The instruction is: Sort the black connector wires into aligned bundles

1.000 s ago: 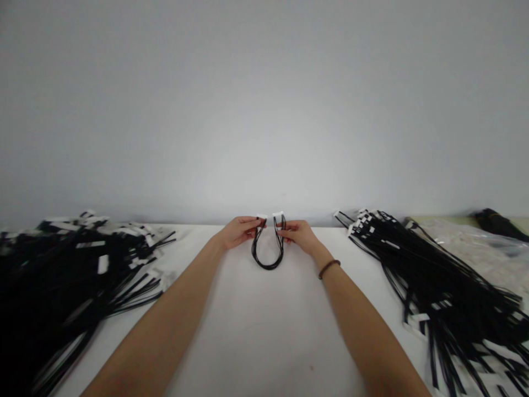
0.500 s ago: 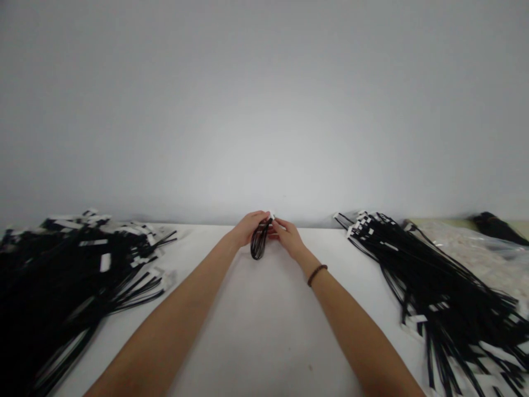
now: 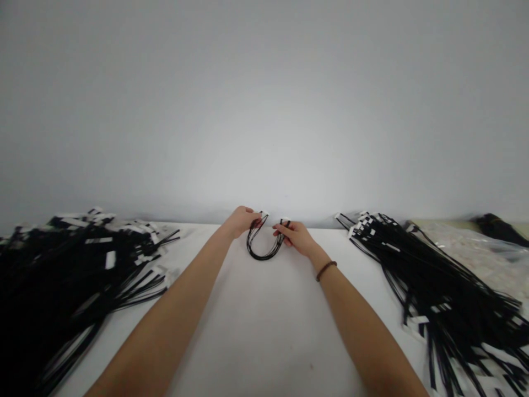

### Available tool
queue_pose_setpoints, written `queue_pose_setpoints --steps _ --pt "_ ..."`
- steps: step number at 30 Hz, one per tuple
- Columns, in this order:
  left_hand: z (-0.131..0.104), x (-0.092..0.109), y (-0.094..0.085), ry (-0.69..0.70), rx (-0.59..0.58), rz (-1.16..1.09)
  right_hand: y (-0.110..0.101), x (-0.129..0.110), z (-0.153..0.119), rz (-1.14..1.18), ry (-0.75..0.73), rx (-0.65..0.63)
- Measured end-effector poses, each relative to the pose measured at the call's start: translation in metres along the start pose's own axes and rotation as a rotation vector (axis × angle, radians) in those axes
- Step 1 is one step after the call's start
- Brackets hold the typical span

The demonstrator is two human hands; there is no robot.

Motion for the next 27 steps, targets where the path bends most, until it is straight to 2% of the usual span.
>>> queue_pose_setpoints --steps 5,7,11,15,18,21,27 --pt "-0.009 -0.007 -0.015 -0.069 -0.265 -0.11 -0.017 0.006 0.001 0.068 0.092 0.0" --pt "-0.011 -0.011 -0.018 -0.067 -0.313 -0.143 -0.022 0.008 0.002 0.118 0.081 -0.021" --pt "-0.008 -0.012 -0.023 0.005 -0.27 -0.122 -0.032 0.008 0.005 0.177 0.012 0.022" --pt "-0.002 -0.007 -0.039 0.07 -0.138 -0.035 -0.041 0.008 0.005 0.149 0.006 0.069" --pt "-0.003 -0.006 -0.048 0.071 -0.152 0.013 -0.043 0.008 0.004 0.092 0.017 0.075" --pt "-0.007 -0.009 -0.043 0.08 -0.24 -0.009 -0.038 0.007 0.003 0.051 0.001 0.061" --pt "-0.01 -0.023 -0.007 0.073 -0.432 0.011 -0.016 0.004 0.001 -0.012 -0.006 0.011"
Point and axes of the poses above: each hand's wrist, its own z-axis towards the middle knuckle, its own y-axis out of the palm, x = y × z, the point moved 4 cm from there along z, towards the middle knuckle, and after that the axes turned 1 degree about z, right-handed, at the moved point
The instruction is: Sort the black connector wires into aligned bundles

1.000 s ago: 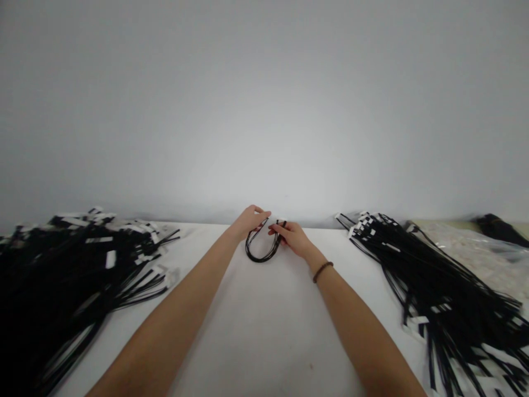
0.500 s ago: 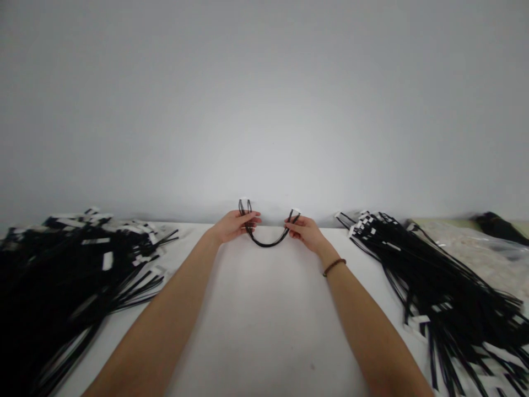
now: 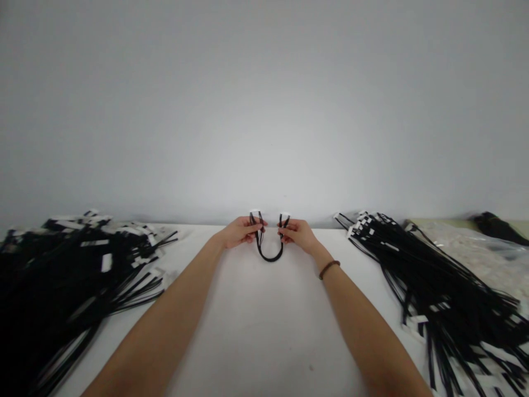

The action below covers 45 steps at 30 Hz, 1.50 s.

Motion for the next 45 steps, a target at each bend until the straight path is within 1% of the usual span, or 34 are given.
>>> queue_pose_setpoints --steps 2,5,13,19,30,39,45 --pt "0.003 -0.003 0.005 -0.001 -0.021 0.036 0.007 -0.003 -0.001 -0.024 -0.017 -0.017" --pt "0.004 -0.003 0.006 0.001 -0.034 0.06 0.014 -0.007 -0.004 -0.055 -0.028 -0.023" --pt "0.001 0.001 0.007 -0.02 -0.102 0.064 0.016 -0.003 -0.001 -0.148 -0.12 0.002" --pt "-0.001 0.003 0.009 -0.039 -0.159 0.081 0.019 -0.009 -0.003 -0.171 -0.183 0.035" --pt "-0.002 0.004 0.009 -0.057 -0.173 0.077 0.019 -0.007 -0.002 -0.151 -0.219 0.133" --pt "-0.001 0.002 0.009 -0.052 -0.174 0.067 0.018 -0.006 -0.002 -0.174 -0.234 0.134" --pt "0.0 0.001 0.007 -0.04 -0.187 0.065 0.017 -0.003 0.0 -0.139 -0.25 0.145"
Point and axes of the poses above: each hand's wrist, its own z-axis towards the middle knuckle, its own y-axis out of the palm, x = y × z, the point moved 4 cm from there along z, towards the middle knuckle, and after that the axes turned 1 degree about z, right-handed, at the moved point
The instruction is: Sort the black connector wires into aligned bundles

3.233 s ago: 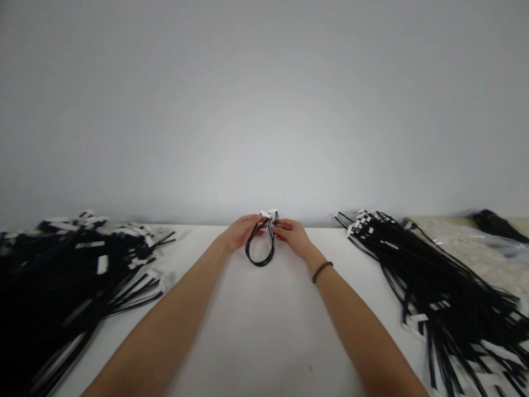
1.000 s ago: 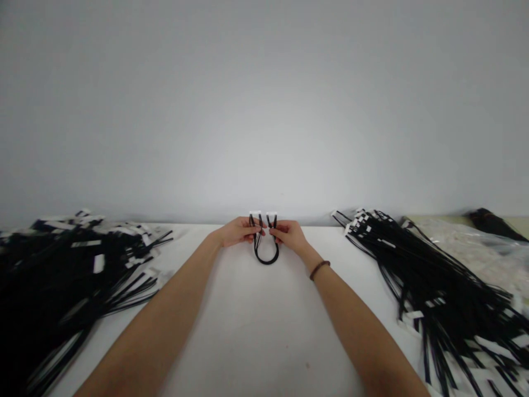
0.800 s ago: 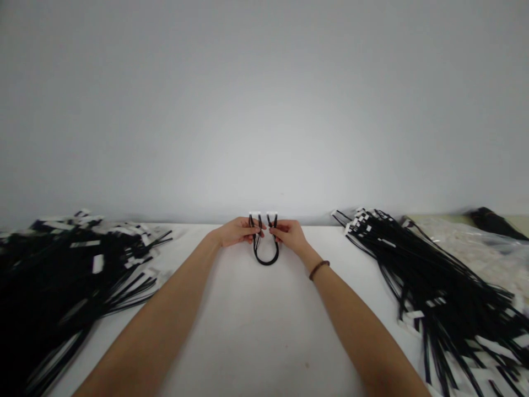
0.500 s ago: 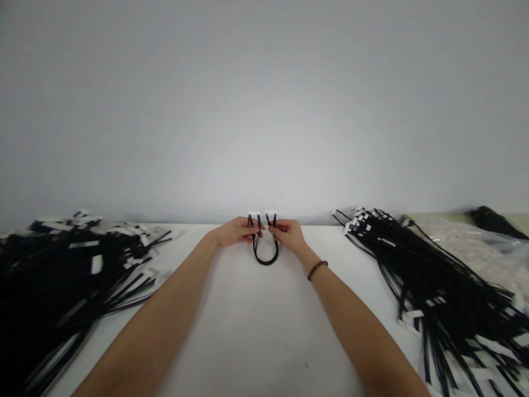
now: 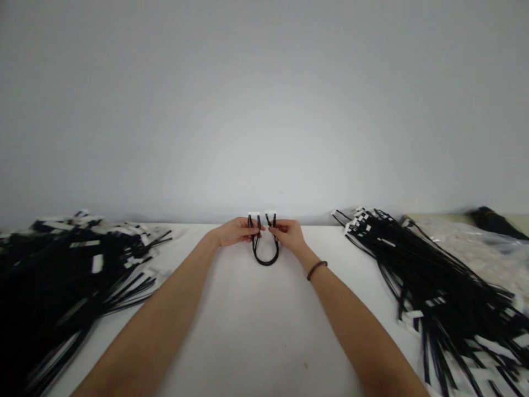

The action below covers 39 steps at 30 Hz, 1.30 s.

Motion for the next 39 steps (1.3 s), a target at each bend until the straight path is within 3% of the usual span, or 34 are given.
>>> queue_pose_setpoints --steps 20,39 --pt "-0.0002 0.0026 0.0023 -0.009 -0.004 -0.006 0.0009 -0.0069 -0.003 -0.016 0.027 -0.003" --pt "-0.0001 0.0009 0.0007 -0.005 -0.013 -0.006 0.0002 0.0018 -0.0006 -0.008 -0.006 -0.017"
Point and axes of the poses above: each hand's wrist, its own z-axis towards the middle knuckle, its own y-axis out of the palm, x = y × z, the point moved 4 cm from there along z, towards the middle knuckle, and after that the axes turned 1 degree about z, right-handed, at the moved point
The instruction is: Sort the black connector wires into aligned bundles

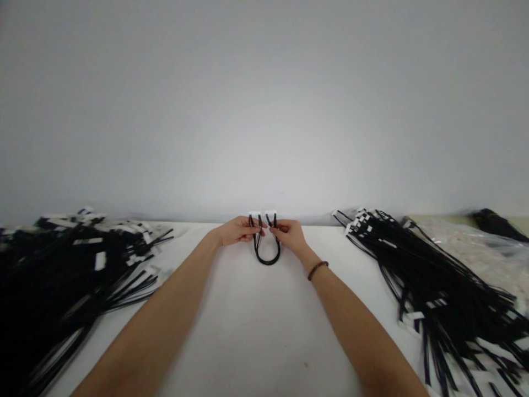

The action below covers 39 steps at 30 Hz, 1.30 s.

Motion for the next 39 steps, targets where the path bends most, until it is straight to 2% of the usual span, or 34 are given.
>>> queue_pose_setpoints --steps 22,32,34,37,39 --pt "0.0 0.0 -0.001 0.011 0.011 -0.009 0.0 -0.007 -0.003 -0.02 0.043 -0.007" --pt "-0.001 0.0 -0.001 -0.004 0.053 -0.082 -0.002 -0.008 -0.002 0.038 0.092 0.045" --pt "-0.007 0.003 0.003 -0.015 -0.007 -0.174 -0.005 -0.005 -0.001 0.077 0.103 0.088" --pt "-0.02 0.017 0.015 0.014 -0.201 -0.277 -0.008 0.0 0.0 0.163 0.137 0.129" --pt "-0.026 0.025 0.021 -0.006 -0.312 -0.265 -0.008 0.001 0.001 0.218 0.155 0.105"
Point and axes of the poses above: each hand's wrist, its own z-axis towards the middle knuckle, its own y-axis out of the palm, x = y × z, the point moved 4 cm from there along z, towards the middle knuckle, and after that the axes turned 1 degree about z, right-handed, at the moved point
